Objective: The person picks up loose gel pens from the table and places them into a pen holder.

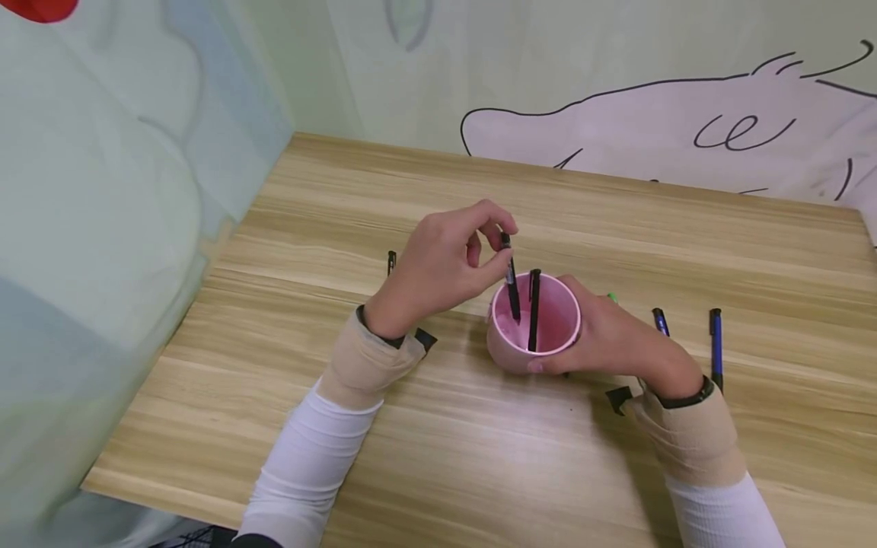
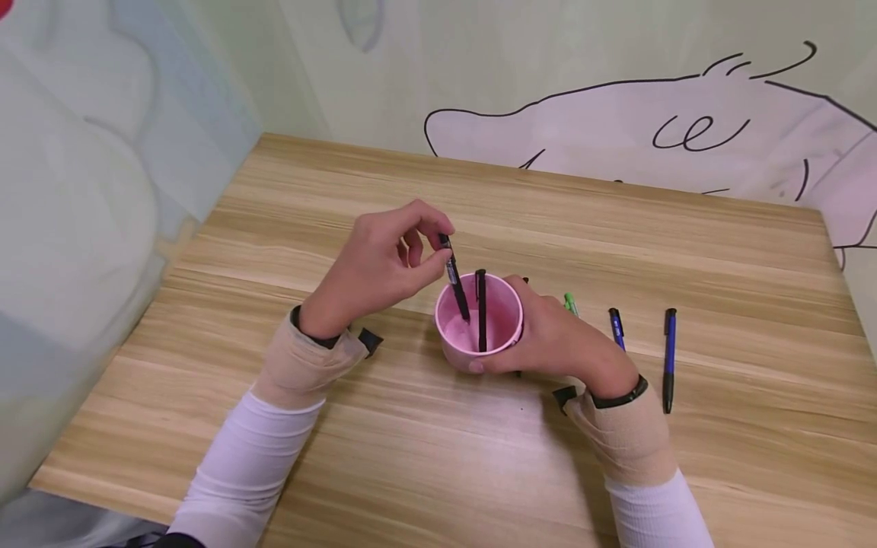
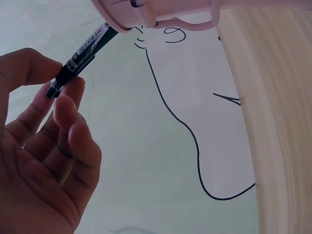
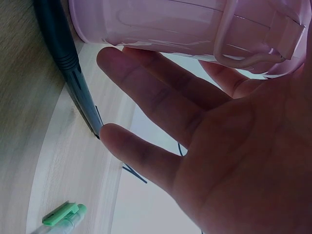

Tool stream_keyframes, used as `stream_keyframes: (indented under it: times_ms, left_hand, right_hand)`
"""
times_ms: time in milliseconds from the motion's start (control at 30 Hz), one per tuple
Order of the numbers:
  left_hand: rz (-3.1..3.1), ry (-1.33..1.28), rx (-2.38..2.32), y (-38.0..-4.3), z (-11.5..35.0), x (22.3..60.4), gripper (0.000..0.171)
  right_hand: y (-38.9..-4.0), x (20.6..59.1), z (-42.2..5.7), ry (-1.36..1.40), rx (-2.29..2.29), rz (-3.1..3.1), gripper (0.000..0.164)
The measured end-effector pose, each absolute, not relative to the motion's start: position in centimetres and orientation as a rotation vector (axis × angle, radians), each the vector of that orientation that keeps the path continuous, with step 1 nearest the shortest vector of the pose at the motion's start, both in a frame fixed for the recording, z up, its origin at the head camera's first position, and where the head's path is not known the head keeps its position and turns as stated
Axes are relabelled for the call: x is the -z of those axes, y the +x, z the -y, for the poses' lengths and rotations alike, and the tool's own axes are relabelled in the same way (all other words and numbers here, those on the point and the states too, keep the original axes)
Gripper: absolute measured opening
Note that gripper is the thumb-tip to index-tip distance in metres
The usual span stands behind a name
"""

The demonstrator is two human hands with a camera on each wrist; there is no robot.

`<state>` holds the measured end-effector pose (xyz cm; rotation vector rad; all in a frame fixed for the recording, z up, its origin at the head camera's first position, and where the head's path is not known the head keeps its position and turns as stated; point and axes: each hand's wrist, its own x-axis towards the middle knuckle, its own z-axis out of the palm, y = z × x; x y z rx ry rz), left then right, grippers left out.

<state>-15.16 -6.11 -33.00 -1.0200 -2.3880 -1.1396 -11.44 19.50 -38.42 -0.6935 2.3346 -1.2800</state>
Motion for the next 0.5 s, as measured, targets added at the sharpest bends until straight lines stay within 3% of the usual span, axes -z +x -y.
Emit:
stream_keyframes:
  times_ms: [500]
  left_hand:
    - [2.427, -1.058, 1.137, -15.24, 5.95, 33.21, 0.015]
  right_hand:
    - [-11.42, 38.23, -19.47, -0.673, 1.273, -2.327, 0.093]
